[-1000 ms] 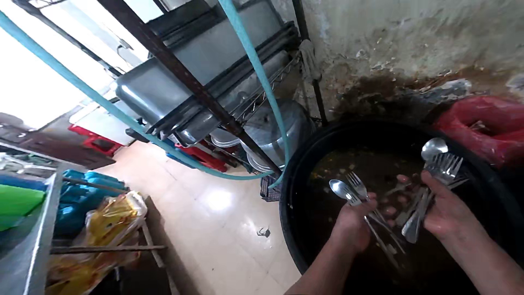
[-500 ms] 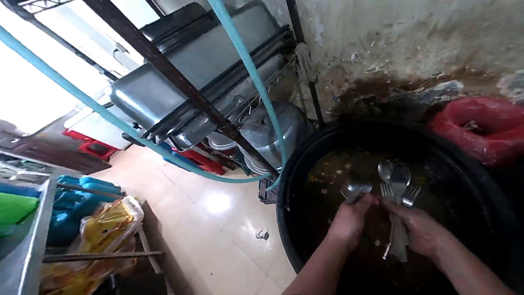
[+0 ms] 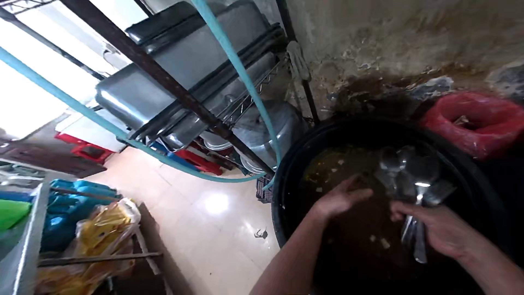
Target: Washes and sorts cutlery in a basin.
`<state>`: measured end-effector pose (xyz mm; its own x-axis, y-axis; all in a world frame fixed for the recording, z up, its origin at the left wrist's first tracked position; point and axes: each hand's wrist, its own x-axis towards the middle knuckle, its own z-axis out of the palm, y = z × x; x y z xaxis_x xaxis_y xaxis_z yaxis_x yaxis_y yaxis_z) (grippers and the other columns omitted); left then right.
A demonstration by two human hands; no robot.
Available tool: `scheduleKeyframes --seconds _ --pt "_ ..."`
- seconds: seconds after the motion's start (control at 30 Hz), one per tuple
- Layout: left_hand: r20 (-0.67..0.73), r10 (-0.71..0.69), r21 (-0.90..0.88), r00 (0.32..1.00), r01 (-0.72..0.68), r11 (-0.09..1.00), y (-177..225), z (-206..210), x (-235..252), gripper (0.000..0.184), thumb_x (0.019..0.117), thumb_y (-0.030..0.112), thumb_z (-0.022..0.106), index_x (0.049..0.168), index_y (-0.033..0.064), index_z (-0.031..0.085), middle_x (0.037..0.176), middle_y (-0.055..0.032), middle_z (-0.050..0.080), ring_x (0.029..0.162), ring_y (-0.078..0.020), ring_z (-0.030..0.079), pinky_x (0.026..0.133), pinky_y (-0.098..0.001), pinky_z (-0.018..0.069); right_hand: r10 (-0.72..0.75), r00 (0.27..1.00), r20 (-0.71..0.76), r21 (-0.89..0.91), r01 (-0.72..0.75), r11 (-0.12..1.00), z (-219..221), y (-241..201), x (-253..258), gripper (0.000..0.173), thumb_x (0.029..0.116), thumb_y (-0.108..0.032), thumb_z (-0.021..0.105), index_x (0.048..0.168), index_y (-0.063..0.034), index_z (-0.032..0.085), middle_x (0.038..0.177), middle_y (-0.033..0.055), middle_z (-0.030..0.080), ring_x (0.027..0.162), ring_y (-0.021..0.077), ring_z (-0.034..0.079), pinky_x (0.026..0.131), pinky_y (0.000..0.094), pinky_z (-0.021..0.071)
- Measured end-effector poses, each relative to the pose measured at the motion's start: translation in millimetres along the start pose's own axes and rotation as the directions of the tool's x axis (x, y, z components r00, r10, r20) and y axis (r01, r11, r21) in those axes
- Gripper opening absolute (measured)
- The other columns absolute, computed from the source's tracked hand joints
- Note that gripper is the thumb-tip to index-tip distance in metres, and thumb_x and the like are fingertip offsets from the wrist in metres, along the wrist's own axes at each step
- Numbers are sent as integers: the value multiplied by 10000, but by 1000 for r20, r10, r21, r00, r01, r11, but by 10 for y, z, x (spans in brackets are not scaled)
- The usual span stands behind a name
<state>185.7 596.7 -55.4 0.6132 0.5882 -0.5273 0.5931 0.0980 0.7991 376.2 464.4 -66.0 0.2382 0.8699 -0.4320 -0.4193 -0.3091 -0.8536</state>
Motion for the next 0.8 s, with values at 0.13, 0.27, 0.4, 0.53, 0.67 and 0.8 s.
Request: scheduleKeyframes --seconds 0.13,0.27,0.4,0.53,0.67,0.8 --pt "-280 -263 563 923 380 734 -496 86 508 623 1054 470 521 1480 16 502 1559 -254 417 1432 -433 422 1143 -599 394 -223 974 -27 -17 223 975 -405 -318 -108 88 850 -68 627 923 -101 665 672 35 650 599 192 672 646 377 633" --pt "-190 -110 726 976 215 653 -601 638 635 466 1076 428 470 1468 195 564 1580 -199 414 1459 -471 354 1094 -663 407 -298 922 -245 -45 296 954 -615 -406 -189 114 937 -30 568 861 -73 642 572 17 619 478 141 618 513 297 589" --pt "-77 -115 691 990 136 710 -373 1251 638 659 1035 605 443 1501 144 512 1583 -173 410 1406 -428 446 1051 -632 457 -340 892 -298 -8 354 935 -838 -329 -216 114 967 -66 540 945 -72 652 645 22 648 491 115 606 483 262 566" --pt "23 -186 594 982 136 793 -201 1697 568 728 1016 583 511 1550 95 428 1625 -173 354 1381 -413 492 1039 -605 490 -325 888 -324 41 357 933 -948 -308 -259 142 961 -68 528 900 -108 650 592 -13 600 455 77 552 462 216 522" --pt "147 -221 585 964 96 805 -23 1876 527 574 1054 327 534 1526 20 425 1486 -237 510 1309 -424 557 1049 -598 481 -360 877 -318 47 393 918 -1004 -266 -318 109 922 -79 559 895 -118 657 596 -10 619 468 84 576 479 226 537" --pt "305 -148 410 941 10 912 -72 1810 626 674 1003 251 646 1558 17 342 1468 -240 530 1342 -365 544 1112 -545 441 -387 872 -298 58 421 905 -1046 -250 -378 114 923 -96 552 914 -124 661 611 -10 637 487 90 593 497 228 546"
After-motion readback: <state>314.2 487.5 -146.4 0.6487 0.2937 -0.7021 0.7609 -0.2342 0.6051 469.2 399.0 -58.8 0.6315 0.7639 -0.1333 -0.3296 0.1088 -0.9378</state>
